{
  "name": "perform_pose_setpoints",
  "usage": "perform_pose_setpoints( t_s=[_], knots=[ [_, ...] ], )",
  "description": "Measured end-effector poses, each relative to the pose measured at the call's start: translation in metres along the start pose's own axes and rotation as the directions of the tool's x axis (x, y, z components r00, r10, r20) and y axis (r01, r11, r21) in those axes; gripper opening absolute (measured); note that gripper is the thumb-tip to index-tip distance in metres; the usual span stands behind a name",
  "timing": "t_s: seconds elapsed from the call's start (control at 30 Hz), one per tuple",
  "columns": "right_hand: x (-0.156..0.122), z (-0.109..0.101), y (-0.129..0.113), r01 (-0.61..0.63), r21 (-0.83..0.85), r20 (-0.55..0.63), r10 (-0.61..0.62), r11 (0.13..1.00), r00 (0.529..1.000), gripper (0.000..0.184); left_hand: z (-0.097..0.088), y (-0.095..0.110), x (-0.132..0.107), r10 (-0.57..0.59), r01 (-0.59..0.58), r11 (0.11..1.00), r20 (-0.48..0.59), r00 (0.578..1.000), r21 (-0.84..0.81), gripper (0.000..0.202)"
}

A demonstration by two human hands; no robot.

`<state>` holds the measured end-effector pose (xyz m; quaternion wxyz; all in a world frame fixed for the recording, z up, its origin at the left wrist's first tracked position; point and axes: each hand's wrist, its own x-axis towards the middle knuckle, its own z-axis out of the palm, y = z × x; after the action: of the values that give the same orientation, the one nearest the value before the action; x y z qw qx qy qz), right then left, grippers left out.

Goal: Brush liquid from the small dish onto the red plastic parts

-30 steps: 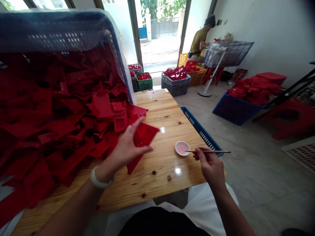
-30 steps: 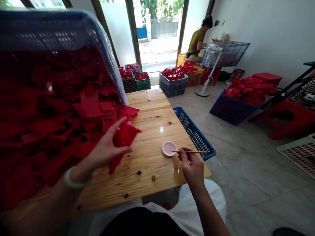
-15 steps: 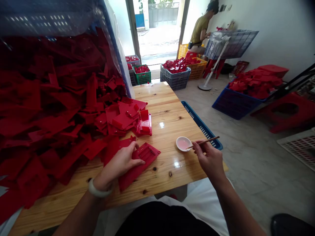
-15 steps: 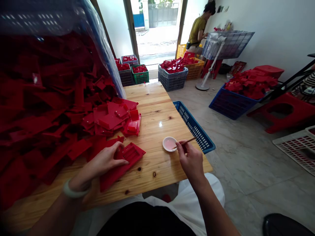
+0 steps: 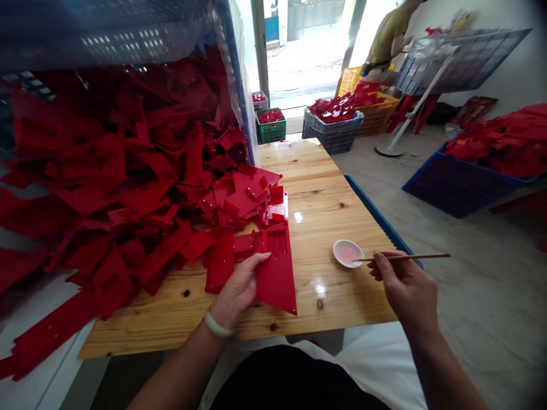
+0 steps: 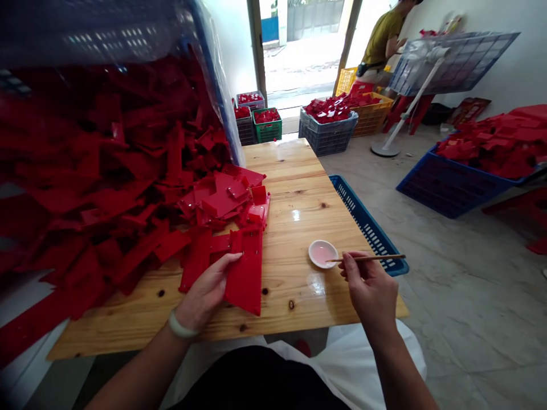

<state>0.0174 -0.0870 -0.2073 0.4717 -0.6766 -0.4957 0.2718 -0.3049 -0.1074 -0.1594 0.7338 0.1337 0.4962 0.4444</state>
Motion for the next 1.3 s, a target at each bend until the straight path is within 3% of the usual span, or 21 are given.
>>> perform_pose_setpoints(
  t_s=[0.13, 0.23, 0.3, 0.4, 0.47, 0.53, 0.63, 0.7, 0.73, 0.8, 0.83, 0.87, 0.93, 1.0, 1.03, 1.13, 1.2, 1.3],
  knots=[
    [-0.002, 0.001, 0.0, -0.025, 0.036, 0.008, 0.024, 0.999, 1.0, 0.069, 0.005, -0.005, 0.0, -0.115, 0.122, 0.982, 0.057, 0.992, -0.145, 0.026],
    [-0.003, 0.001, -0.001, -0.037, 0.044, 0.007, 0.037, 0.998, 0.999, 0.067, 0.009, -0.01, -0.002, -0.065, 0.075, 0.97, 0.05, 0.997, -0.231, 0.027],
    [-0.004, 0.001, -0.001, -0.046, 0.051, 0.0, 0.046, 0.998, 0.999, 0.066, 0.008, -0.014, -0.004, 0.032, -0.032, 0.989, -0.003, 0.999, -0.146, 0.035],
    [-0.005, 0.001, -0.001, -0.058, 0.063, -0.01, 0.058, 0.996, 0.998, 0.066, 0.001, -0.013, -0.005, 0.154, -0.149, 0.961, 0.0, 0.988, 0.234, 0.057],
    [-0.006, 0.001, -0.001, -0.065, 0.068, -0.013, 0.066, 0.996, 0.998, 0.065, -0.005, -0.009, -0.007, 0.264, -0.252, 0.789, 0.061, 0.963, 0.561, 0.047],
    [-0.007, 0.0, -0.003, -0.071, 0.071, -0.021, 0.073, 0.995, 0.997, 0.063, -0.009, -0.002, -0.009, 0.37, -0.339, 0.494, 0.16, 0.915, 0.8, 0.038],
    [-0.009, 0.0, -0.007, -0.074, 0.08, -0.045, 0.078, 0.994, 0.996, 0.06, -0.007, 0.003, -0.014, 0.413, -0.319, 0.085, 0.258, 0.873, 0.944, 0.046],
    [-0.009, 0.001, -0.009, -0.073, 0.088, -0.052, 0.078, 0.993, 0.996, 0.059, -0.002, 0.002, -0.015, 0.395, -0.262, -0.055, 0.261, 0.881, 0.964, 0.071],
    [-0.009, 0.001, -0.011, -0.073, 0.092, -0.053, 0.078, 0.993, 0.996, 0.059, 0.001, 0.002, -0.015, 0.375, -0.245, -0.077, 0.256, 0.891, 0.966, 0.082],
    [-0.009, 0.002, -0.012, -0.073, 0.099, -0.05, 0.078, 0.992, 0.996, 0.059, 0.005, 0.0, -0.014, 0.349, -0.258, -0.016, 0.247, 0.904, 0.966, 0.087],
    [-0.009, 0.001, -0.012, -0.073, 0.102, -0.052, 0.078, 0.992, 0.996, 0.059, 0.006, 0.0, -0.012, 0.349, -0.284, 0.069, 0.244, 0.905, 0.956, 0.082],
    [-0.009, 0.001, -0.012, -0.073, 0.104, -0.058, 0.079, 0.992, 0.995, 0.059, 0.007, 0.0, -0.012, 0.359, -0.315, 0.194, 0.232, 0.904, 0.929, 0.076],
    [-0.009, -0.001, -0.013, -0.073, 0.11, -0.068, 0.08, 0.991, 0.994, 0.058, 0.009, 0.001, -0.012, 0.347, -0.335, 0.528, 0.162, 0.924, 0.781, 0.068],
    [-0.009, -0.002, -0.014, -0.072, 0.127, -0.08, 0.082, 0.989, 0.993, 0.057, 0.012, 0.002, -0.015, 0.207, -0.221, 0.827, 0.085, 0.975, 0.517, 0.067],
    [-0.009, -0.003, -0.017, -0.068, 0.138, -0.09, 0.081, 0.988, 0.993, 0.056, 0.014, 0.002, -0.018, 0.109, -0.129, 0.916, 0.074, 0.991, 0.379, 0.07],
    [-0.015, -0.003, -0.03, -0.027, 0.231, -0.164, 0.066, 0.973, 0.984, 0.045, 0.02, 0.0, -0.031, -0.104, 0.089, 0.99, 0.144, 0.984, 0.107, 0.078],
    [-0.023, -0.002, -0.044, 0.019, 0.347, -0.194, 0.052, 0.938, 0.98, 0.033, 0.024, -0.004, -0.039, -0.13, 0.127, 0.992, 0.188, 0.974, 0.025, 0.078],
    [-0.041, 0.0, -0.069, 0.063, 0.481, -0.136, 0.004, 0.874, 0.991, 0.019, 0.03, -0.01, -0.05, -0.12, 0.128, 0.991, 0.201, 0.972, -0.028, 0.075]
  ],
)
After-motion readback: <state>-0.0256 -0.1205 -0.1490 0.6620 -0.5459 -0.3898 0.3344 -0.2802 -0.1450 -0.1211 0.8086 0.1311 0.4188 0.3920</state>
